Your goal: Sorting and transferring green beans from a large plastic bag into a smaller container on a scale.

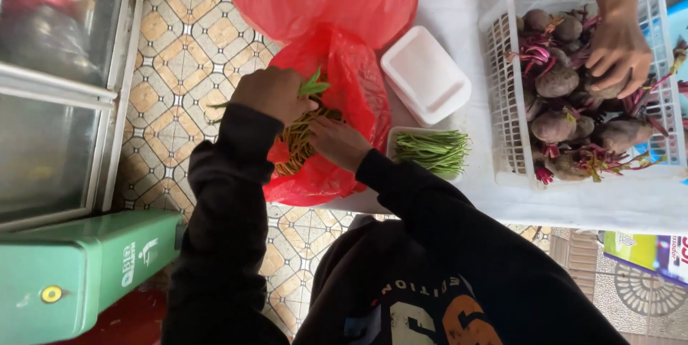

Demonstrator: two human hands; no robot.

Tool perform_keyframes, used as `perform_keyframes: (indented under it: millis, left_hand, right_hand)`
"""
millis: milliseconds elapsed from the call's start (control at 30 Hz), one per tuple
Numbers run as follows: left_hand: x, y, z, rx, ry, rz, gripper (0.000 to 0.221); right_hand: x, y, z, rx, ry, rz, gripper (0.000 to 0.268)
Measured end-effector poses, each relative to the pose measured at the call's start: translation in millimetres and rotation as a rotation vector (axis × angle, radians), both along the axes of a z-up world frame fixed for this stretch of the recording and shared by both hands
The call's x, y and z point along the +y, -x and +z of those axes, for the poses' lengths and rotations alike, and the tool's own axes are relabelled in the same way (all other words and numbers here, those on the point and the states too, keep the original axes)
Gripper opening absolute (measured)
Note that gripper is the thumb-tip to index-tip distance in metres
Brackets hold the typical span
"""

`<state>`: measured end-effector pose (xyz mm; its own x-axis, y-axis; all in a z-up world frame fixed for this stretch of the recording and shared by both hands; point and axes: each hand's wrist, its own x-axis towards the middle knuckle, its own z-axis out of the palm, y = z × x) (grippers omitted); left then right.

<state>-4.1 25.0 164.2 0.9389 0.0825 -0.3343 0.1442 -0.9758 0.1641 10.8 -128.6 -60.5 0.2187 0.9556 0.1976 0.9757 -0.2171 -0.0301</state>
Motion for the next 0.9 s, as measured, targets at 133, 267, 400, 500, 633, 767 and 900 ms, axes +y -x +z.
perform_keyframes:
  millis: [133,267,400,500,633,767,900]
  left_hand:
    - [-2.6,36.3,20.6,0.12,0.044,0.093,0.037]
    - [-0.9,72.9,15.7,0.08,0.43,0.273,0.038]
    - [6.3,94.8,-37.0,-0.247,0.836,0.363,0.03]
    - [2.5,97.9,-53.1,-0.371,0.919,0.446,0.03]
    - [0.5,107.1,-83.1,-0.473,1.07,0.508,0.031]
    - [-27.2,98.3,-97.4,-0.502,1.37,0.875,0.046]
    - [-59.1,81.5,-100.0,-0.362,1.563,0.917,0.052]
  right_hand:
    - [-3.3,-19.2,-52.2,-0.002,0.207,-0.193,0.027]
    - [-29.1,-55.0,-124.1,-0.13,0.2,-0.267,0.036]
    - [-54.4,-61.4,-129.5,-0.204,0.048,-0.198,0.034]
    - [-54.3,-53.3,-100.1,-0.266,-0.093,-0.15,0.009]
    - [-56.9,-21.7,61.2,0.39,-0.419,-0.135,0.013]
    - [-66.3,4.8,142.4,1.205,-0.813,-0.478,0.022]
    - [-69.4,13.5,150.9,1.506,-0.693,-0.567,0.03]
